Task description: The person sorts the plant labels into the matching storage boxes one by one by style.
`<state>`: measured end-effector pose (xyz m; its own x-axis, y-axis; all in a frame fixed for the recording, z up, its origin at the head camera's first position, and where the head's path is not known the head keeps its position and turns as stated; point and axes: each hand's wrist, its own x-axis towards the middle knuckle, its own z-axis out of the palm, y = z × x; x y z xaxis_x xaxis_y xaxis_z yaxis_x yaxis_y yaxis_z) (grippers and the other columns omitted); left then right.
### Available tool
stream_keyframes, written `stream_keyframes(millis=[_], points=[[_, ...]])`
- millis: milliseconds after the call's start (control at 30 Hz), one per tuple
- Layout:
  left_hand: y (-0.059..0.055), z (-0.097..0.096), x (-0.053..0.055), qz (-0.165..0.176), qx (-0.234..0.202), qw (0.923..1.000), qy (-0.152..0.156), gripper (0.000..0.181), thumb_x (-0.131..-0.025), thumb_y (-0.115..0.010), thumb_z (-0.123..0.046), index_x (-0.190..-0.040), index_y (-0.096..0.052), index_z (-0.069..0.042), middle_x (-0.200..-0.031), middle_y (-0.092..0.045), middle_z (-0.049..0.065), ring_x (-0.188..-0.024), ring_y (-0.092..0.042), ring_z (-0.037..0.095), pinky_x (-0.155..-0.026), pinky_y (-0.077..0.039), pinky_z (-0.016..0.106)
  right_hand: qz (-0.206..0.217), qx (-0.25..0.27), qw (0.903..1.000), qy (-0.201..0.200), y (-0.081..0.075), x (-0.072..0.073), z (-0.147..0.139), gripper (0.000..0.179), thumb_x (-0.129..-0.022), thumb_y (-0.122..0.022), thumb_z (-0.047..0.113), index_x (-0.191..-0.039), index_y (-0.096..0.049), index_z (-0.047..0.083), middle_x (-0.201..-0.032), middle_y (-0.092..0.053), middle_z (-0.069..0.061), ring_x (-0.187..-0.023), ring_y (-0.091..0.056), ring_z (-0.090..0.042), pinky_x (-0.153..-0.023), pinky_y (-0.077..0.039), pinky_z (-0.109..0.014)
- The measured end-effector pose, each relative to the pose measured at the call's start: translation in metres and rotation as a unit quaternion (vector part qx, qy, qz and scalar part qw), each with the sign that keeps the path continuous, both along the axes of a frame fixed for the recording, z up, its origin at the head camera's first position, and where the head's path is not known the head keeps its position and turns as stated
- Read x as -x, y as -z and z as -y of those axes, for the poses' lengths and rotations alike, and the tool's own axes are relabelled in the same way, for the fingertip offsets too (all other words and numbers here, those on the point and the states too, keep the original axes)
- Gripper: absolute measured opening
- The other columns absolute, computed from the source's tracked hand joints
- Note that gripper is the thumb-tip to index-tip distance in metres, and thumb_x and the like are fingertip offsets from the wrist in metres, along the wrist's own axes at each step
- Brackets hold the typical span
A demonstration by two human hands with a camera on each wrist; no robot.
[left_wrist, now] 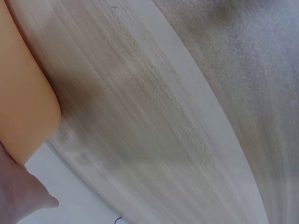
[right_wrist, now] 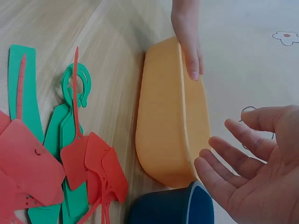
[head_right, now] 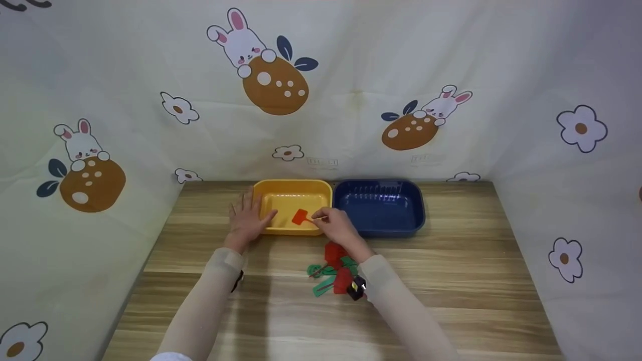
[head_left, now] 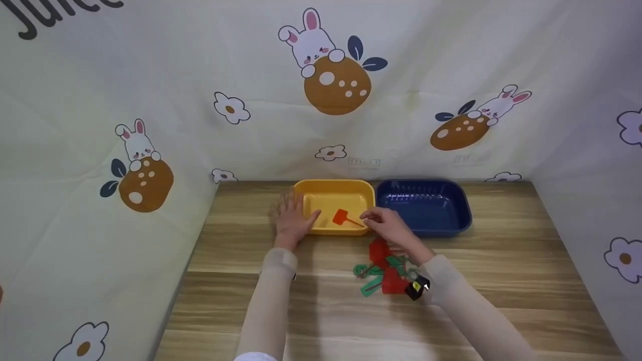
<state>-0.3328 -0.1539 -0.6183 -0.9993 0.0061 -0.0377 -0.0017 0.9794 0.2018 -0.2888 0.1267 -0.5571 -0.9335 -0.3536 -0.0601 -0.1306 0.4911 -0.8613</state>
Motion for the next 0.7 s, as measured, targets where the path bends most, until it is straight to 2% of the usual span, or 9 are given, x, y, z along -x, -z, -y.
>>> stream_keyframes(millis=[167, 400, 700], points=[[0.0, 0.001, 0.001, 0.01, 0.005, 0.9999, 0.001, 0.089, -0.094, -0.035, -0.074, -0.161, -0.019, -0.018, -0.17, -0.004, 0.007, -0.156, -0.007, 0.037, -0.121, -0.01, 0.066, 0.028, 0.003, 0.9996, 0.009, -0.001, -0.007, -0.005, 0.021, -0.099, -0.06, 0.013, -0.115, -0.07, 0.004, -0.114, -0.072, -0.016, -0.101, -0.068, -0.028, -0.084, -0.055, -0.033], [0.002, 0.001, 0.002, 0.014, 0.013, 0.9998, 0.0, 0.09, -0.093, -0.034, -0.076, -0.161, -0.018, -0.02, -0.17, 0.0, 0.006, -0.156, -0.005, 0.036, -0.122, -0.009, 0.065, 0.013, -0.006, 0.9999, -0.008, 0.0, -0.013, -0.015, 0.024, -0.099, -0.061, 0.015, -0.118, -0.069, 0.003, -0.118, -0.071, -0.021, -0.103, -0.068, -0.027, -0.088, -0.055, -0.038], [-0.001, 0.001, 0.001, 0.016, 0.006, 0.9999, -0.001, 0.089, -0.093, -0.034, -0.075, -0.16, -0.021, -0.02, -0.17, -0.002, 0.005, -0.157, -0.006, 0.035, -0.121, -0.01, 0.066, 0.023, -0.016, 0.9994, -0.019, 0.01, -0.021, -0.027, 0.025, -0.098, -0.062, 0.017, -0.119, -0.069, 0.004, -0.116, -0.071, -0.02, -0.1, -0.068, -0.023, -0.08, -0.054, -0.027]])
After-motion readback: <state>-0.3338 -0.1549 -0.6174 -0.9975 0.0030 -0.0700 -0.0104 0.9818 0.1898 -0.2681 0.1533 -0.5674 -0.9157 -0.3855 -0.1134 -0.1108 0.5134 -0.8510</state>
